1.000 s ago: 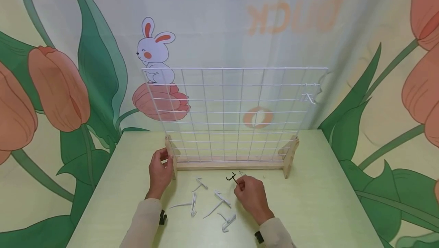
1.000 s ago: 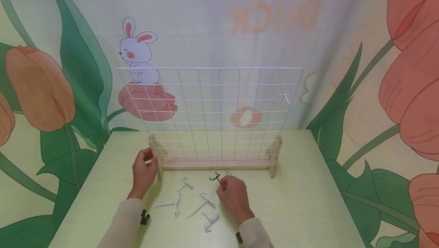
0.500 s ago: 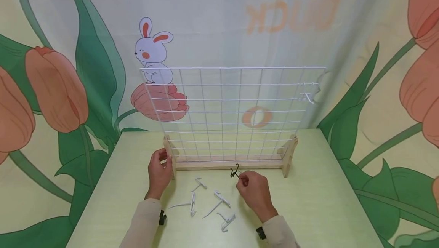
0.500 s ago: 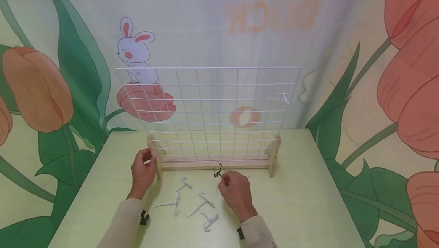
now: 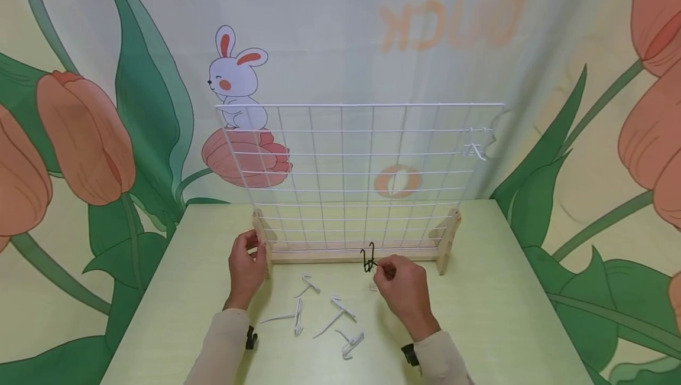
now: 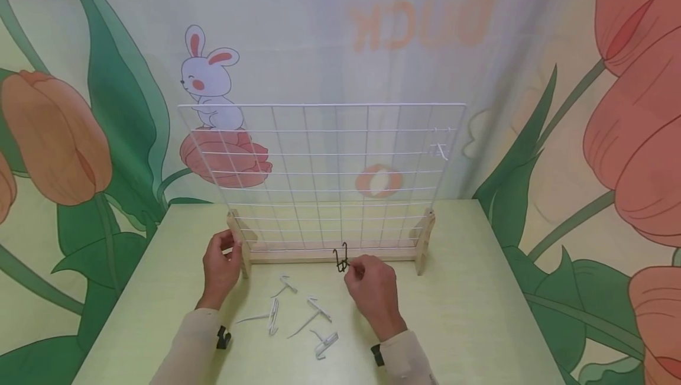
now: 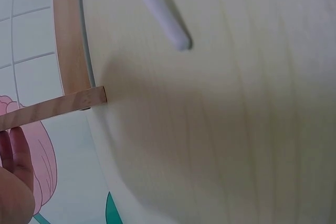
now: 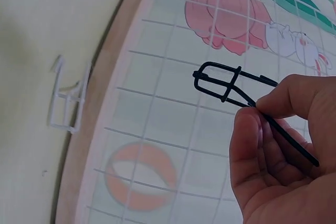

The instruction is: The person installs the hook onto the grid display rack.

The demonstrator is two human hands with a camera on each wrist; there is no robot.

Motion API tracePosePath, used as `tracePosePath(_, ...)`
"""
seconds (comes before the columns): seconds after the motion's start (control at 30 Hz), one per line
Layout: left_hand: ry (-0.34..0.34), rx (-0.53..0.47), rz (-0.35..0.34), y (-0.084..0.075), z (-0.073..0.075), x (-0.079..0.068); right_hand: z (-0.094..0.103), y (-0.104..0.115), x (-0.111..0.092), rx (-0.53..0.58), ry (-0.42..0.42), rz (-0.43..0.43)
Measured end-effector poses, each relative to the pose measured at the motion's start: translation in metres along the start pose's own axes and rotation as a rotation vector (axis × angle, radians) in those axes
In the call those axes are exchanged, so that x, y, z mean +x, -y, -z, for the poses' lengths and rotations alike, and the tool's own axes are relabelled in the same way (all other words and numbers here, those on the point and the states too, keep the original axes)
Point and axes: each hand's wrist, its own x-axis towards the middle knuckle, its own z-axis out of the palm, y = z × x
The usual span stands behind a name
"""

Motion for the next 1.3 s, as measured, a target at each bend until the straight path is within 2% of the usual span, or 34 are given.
tracePosePath(0.3, 0.004, 0.015, 0.008, 0.0, 0.001, 0.0, 0.02, 0.004, 0.014, 0.034, -0.109, 0.028)
tracePosePath(0.7, 0.0, 0.006, 0.014, 0.002, 0.0, 0.001, 0.044, 0.011, 0.032, 0.009, -0.238, 0.09)
tracePosePath(1.3, 0.006, 0.011, 0.019, 0.004, -0.002, 0.002, 0.073, 0.021, 0.059, 0.028, -0.331, 0.11)
